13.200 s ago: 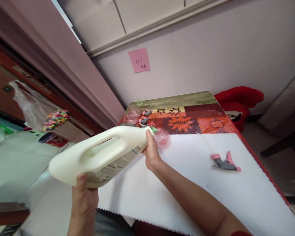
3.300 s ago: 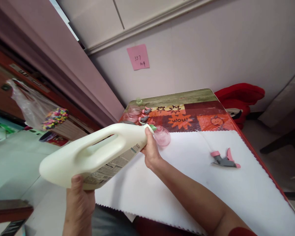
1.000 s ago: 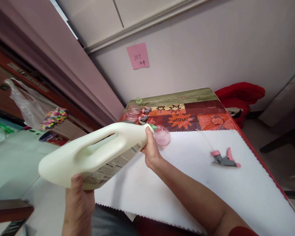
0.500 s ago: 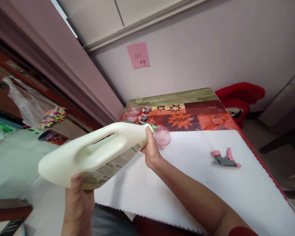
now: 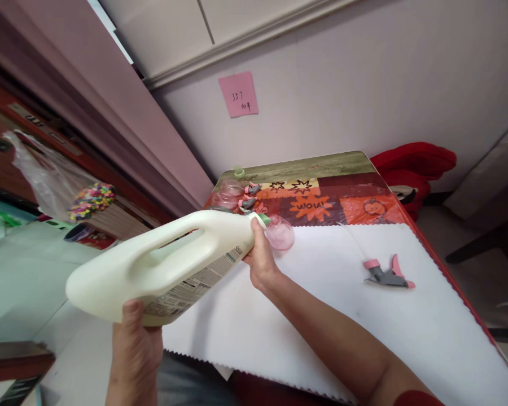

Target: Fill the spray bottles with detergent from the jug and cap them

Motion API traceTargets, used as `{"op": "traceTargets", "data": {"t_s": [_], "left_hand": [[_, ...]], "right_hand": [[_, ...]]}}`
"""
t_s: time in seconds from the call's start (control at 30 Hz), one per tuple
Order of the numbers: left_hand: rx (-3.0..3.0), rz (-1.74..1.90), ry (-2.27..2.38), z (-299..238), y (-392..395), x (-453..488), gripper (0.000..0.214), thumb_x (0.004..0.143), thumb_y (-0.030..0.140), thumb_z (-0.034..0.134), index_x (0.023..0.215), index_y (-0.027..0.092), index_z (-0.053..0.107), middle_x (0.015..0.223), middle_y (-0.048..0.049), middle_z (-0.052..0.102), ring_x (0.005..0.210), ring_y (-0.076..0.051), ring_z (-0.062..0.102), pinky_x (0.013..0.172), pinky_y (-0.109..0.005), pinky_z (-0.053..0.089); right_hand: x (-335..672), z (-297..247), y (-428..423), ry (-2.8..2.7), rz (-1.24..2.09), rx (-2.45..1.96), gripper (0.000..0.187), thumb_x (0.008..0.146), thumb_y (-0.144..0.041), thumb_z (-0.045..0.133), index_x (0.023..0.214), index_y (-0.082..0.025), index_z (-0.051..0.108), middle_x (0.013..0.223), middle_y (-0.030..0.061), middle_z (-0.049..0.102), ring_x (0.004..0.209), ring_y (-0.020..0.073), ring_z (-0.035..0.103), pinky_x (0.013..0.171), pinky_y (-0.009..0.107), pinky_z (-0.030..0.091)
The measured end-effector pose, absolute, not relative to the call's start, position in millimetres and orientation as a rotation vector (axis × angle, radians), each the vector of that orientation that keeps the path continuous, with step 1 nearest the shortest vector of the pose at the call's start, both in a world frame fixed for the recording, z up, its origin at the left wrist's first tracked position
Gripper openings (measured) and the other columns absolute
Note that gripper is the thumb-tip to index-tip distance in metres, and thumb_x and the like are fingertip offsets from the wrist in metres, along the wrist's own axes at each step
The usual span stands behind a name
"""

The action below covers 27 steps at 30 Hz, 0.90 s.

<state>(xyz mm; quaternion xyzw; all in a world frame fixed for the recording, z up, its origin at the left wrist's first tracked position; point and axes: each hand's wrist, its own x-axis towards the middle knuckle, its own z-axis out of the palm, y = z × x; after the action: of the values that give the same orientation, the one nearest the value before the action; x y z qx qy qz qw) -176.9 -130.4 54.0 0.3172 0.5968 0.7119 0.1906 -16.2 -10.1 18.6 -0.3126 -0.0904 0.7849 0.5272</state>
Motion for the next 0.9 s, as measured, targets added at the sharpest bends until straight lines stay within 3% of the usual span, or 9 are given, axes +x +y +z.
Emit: {"op": "traceTargets", "data": {"t_s": [0.47,0.9], "left_hand": [[0.902,2.023,1.64,52.7,-129.8,-178.5,0.072,0.062,0.059,0.088,0.126,0.033,0.071,0.132,0.001,0.071,0.142,-0.031,0.05,0.122,-0.048,0.036],[0.924,2.018,1.654,51.7,-128.1,-180.1,0.059,0.065,0.059,0.086,0.116,0.031,0.075,0.13,-0.0005,0.072,0.142,-0.032,0.05,0.125,-0.053,0.028]], "right_hand": [[-15.8,19.1,-10.9,-0.218,1.873,-0.753,0.048,0.09,-0.062,0.059,0.117,-0.024,0.071,0.107,0.0043,0.077,0.097,0.0201,0.07,0.073,0.027,0.057],[-15.8,17.0,-10.1,-0.233,1.872,-0.745,0.052,0.088,-0.064,0.059,0.119,-0.024,0.07,0.109,0.0057,0.077,0.101,0.023,0.07,0.075,0.03,0.058]]}}
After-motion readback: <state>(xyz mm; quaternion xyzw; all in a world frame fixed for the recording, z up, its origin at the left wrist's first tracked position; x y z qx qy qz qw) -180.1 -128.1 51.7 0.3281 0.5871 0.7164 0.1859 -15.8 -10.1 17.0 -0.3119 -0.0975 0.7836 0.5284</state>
